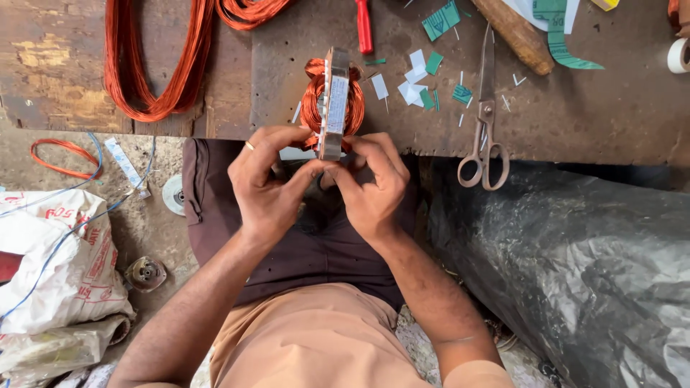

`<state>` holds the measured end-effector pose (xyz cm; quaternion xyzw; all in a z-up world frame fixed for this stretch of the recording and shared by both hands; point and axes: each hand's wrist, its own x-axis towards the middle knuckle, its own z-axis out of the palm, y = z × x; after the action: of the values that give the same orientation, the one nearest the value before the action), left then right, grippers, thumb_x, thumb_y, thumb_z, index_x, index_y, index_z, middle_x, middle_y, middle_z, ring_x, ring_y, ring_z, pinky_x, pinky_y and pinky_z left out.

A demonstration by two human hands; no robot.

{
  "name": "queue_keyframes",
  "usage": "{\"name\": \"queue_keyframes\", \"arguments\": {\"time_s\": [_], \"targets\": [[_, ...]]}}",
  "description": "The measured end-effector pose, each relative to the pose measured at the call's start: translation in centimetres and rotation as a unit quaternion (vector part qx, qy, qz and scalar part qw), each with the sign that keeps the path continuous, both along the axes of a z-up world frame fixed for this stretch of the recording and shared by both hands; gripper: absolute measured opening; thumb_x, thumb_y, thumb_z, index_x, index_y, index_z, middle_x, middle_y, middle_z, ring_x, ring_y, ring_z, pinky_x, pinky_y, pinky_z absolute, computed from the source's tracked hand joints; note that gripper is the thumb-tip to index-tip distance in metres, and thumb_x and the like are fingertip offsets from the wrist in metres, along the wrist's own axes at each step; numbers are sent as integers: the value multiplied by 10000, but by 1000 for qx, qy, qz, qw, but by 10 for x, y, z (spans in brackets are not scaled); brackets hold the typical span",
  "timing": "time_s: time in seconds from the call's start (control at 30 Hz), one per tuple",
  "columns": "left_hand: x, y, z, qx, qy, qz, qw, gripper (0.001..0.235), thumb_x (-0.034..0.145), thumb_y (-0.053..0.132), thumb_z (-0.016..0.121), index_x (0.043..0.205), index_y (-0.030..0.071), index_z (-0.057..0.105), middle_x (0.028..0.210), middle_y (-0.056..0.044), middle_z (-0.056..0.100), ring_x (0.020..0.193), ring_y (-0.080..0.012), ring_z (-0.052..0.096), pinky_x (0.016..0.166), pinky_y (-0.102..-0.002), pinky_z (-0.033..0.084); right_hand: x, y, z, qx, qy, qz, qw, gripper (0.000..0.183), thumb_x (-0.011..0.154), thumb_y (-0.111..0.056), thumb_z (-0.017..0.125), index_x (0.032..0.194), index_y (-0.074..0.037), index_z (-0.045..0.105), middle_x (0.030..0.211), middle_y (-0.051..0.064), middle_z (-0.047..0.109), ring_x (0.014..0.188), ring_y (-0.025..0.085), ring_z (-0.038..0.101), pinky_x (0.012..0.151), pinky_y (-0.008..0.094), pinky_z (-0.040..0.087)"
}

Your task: Manually inserting and securing copper wire coils into the slots of an electric motor stator using insulation strips and hand tools.

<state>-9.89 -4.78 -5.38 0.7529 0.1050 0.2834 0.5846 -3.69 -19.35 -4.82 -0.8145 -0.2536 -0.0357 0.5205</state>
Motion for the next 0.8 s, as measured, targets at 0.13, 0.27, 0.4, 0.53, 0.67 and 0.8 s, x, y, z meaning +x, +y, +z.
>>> {"name": "queue_keyframes", "arguments": {"time_s": [0.13, 0.27, 0.4, 0.53, 0.67, 0.8], "targets": [[-1, -1, -2, 0, -11, -5, 1000, 432, 844, 56, 920, 1205, 19, 686, 1122, -100, 688, 1006, -167, 679, 855, -275, 541, 1, 0, -3, 4, 8, 3, 1000, 347, 818, 58, 851, 1115, 17, 676, 1037, 53, 627, 797, 108, 574, 703, 265, 512], [-1, -4, -7, -17, -5, -14, 1000, 426, 854, 40, 908, 1225, 27, 698, 1120, -91, 672, 983, -157, 659, 816, -266, 525, 1, -1, -5, 10, 14, 0, 1000, 319, 832, 52, 855, 1096, 14, 680, 1025, 50, 629, 770, 102, 564, 680, 257, 497], [-1, -4, -10, -26, -7, -17, 999, 411, 863, 28, 897, 1230, 41, 712, 1120, -74, 665, 978, -144, 655, 800, -261, 521, 2, -2, -6, 8, 11, -3, 1000, 297, 848, 49, 853, 1085, 15, 677, 1014, 49, 629, 764, 97, 557, 667, 257, 490], [-1, -3, -11, -28, 9, -21, 999, 399, 857, 28, 898, 1213, 52, 720, 1104, -65, 664, 975, -137, 648, 776, -258, 515, 4, -5, -9, 21, 23, 13, 999, 284, 859, 56, 837, 1088, 17, 674, 1023, 55, 628, 758, 86, 585, 640, 245, 514], [0, -2, -13, -32, 11, -27, 999, 388, 855, 33, 904, 1196, 63, 722, 1095, -49, 667, 941, -107, 633, 726, -242, 486, 5, -5, -8, 18, 20, 17, 999, 285, 853, 81, 816, 1093, 26, 672, 1029, 62, 641, 749, 87, 612, 632, 248, 531], [1, -1, -15, -27, -17, -35, 999, 372, 887, 36, 898, 1203, 65, 704, 1112, -23, 656, 970, -87, 622, 754, -244, 487, 5, -5, -4, 31, 48, 31, 998, 270, 882, 100, 773, 1120, 24, 670, 1048, 65, 645, 736, 89, 690, 622, 239, 560]]}}
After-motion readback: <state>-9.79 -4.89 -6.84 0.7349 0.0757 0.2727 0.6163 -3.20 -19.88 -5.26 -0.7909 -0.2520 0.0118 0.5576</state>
